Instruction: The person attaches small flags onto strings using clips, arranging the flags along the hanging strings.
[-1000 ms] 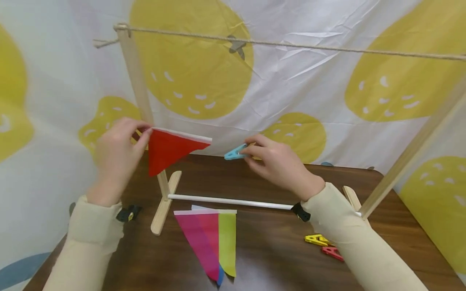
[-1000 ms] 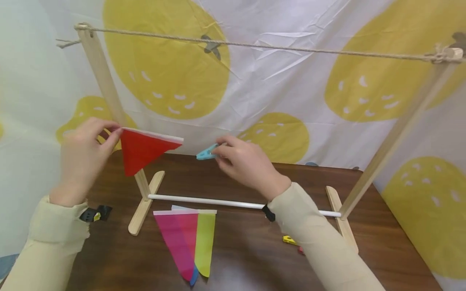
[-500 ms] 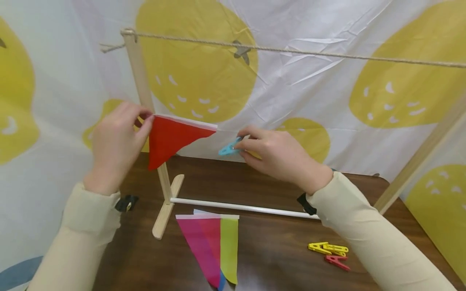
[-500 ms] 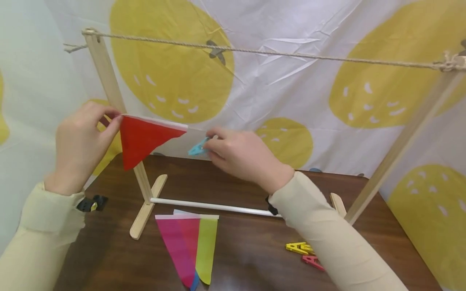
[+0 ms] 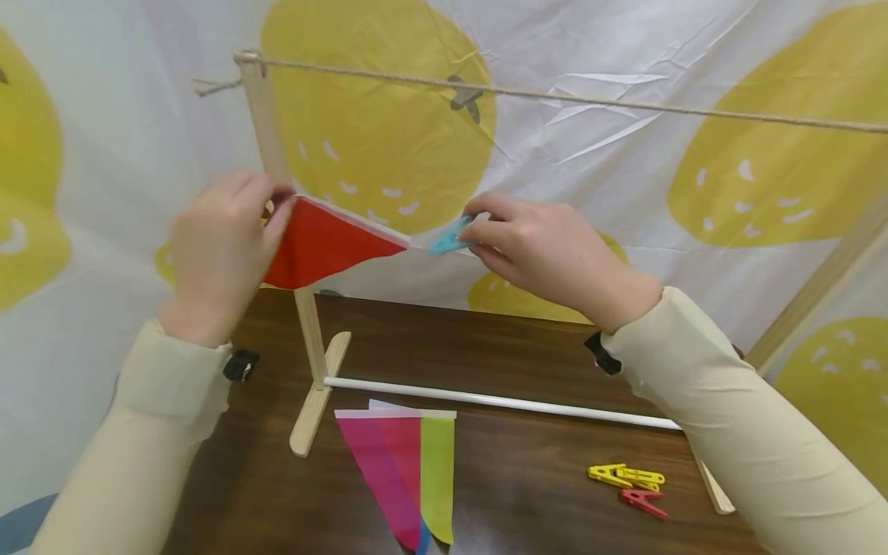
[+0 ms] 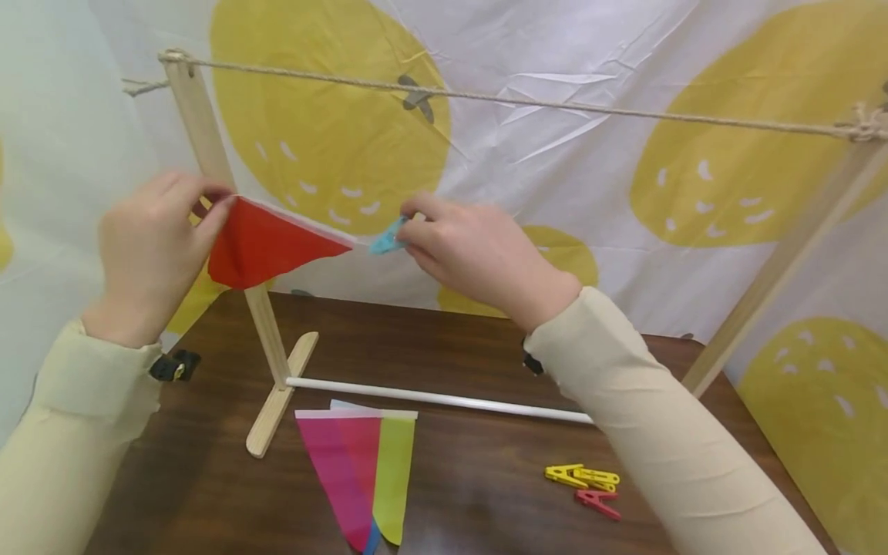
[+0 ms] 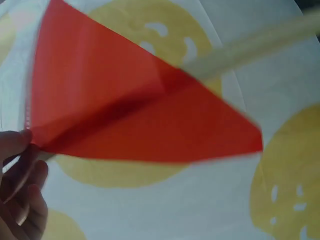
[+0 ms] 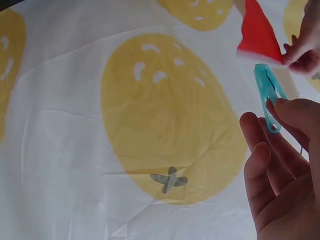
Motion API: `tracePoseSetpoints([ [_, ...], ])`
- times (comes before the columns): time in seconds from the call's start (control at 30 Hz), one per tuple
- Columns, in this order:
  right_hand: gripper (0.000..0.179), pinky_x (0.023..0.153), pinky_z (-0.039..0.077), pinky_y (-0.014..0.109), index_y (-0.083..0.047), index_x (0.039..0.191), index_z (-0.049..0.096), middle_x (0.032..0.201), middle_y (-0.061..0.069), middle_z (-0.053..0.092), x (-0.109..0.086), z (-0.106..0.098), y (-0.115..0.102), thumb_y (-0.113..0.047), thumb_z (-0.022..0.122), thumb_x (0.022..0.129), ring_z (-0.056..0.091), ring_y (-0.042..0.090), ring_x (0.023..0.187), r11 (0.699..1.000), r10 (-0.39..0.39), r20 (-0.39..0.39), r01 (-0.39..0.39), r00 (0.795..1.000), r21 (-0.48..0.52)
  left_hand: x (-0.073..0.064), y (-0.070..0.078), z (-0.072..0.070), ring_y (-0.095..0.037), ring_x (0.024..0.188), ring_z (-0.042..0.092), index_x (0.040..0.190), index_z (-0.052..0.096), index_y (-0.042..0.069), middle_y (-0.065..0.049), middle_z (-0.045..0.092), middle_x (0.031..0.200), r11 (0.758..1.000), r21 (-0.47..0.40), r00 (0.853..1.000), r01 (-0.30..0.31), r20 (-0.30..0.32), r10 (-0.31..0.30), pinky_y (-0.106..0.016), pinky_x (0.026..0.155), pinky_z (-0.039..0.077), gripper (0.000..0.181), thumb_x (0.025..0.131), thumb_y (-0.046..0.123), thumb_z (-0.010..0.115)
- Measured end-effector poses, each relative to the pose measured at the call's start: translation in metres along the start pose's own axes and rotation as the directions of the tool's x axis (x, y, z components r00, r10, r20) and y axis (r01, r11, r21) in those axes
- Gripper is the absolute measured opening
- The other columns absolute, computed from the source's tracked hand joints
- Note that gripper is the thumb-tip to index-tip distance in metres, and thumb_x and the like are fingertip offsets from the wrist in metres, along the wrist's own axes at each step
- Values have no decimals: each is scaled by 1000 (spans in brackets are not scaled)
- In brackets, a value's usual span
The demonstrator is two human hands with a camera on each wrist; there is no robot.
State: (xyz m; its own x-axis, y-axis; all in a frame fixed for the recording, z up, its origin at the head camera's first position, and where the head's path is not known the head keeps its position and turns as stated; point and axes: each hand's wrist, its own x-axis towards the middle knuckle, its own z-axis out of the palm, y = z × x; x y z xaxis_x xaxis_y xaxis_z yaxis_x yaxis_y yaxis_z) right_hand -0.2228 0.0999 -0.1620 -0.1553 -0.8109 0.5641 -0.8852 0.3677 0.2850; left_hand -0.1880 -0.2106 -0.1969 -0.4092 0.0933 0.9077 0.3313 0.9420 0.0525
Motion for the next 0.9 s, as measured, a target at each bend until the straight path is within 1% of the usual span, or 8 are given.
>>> tracePoseSetpoints([
  [0.13,10,56,42,26,-12,88,65,99,1,55,4,-4,1,-18,57,86,51,13,62,1000,-15,20,15,1000,-21,7,0,1,-29,67,56,86,65,2,-12,62,77,1000,10,999,-28,-34,28,-41,52,42,17,84,19,61],
  [0.3,10,49,41,26,-13,88,66,98,0,57,9,-7,1,-18,58,85,50,12,56,996,24,-2,-24,1000,-84,12,-1,0,-29,68,55,83,65,3,-11,61,76,1000,15,998,-15,-66,16,-43,52,41,20,85,21,60],
  [0.4,11,46,41,28,-13,89,67,98,1,58,12,-9,0,-17,58,84,53,13,55,991,57,-24,-59,998,-122,16,-2,-1,-29,70,56,83,66,2,-11,60,78,1000,10,998,-1,-66,2,-44,54,42,21,86,21,59],
  [0.47,12,45,41,29,-12,91,67,99,3,58,14,-10,0,-17,58,84,54,14,55,989,70,-30,-73,997,-128,17,-3,-2,-28,71,57,84,66,1,-11,60,80,1000,0,998,13,-57,-13,-43,56,43,21,85,21,59],
  [0.6,14,44,40,30,-10,93,67,99,4,59,21,-14,1,-17,58,84,55,15,56,989,72,-46,-77,996,-128,21,-4,-3,-25,73,58,87,67,1,-11,59,81,999,-27,999,41,-33,-42,-40,59,44,23,85,23,59],
  [0.67,14,43,39,30,-10,93,67,98,4,59,24,-15,2,-16,58,85,54,16,56,990,67,-53,-73,996,-125,23,-4,-3,-25,74,58,88,67,1,-11,59,81,998,-39,998,51,-32,-52,-39,60,44,24,86,23,58],
  [0.77,15,43,39,30,-10,94,67,98,4,59,27,-17,1,-16,57,85,53,16,56,989,67,-55,-73,996,-126,27,-3,-4,-24,77,57,88,67,1,-11,58,82,996,-52,997,69,-42,-71,-39,62,44,24,86,23,57],
  [0.9,17,43,39,30,-10,97,66,98,3,58,30,-19,0,-17,56,86,53,16,56,989,78,-51,-84,996,-121,32,-2,-3,-26,81,55,89,67,2,-12,57,84,994,-52,993,92,-72,-96,-41,66,44,24,87,23,56],
])
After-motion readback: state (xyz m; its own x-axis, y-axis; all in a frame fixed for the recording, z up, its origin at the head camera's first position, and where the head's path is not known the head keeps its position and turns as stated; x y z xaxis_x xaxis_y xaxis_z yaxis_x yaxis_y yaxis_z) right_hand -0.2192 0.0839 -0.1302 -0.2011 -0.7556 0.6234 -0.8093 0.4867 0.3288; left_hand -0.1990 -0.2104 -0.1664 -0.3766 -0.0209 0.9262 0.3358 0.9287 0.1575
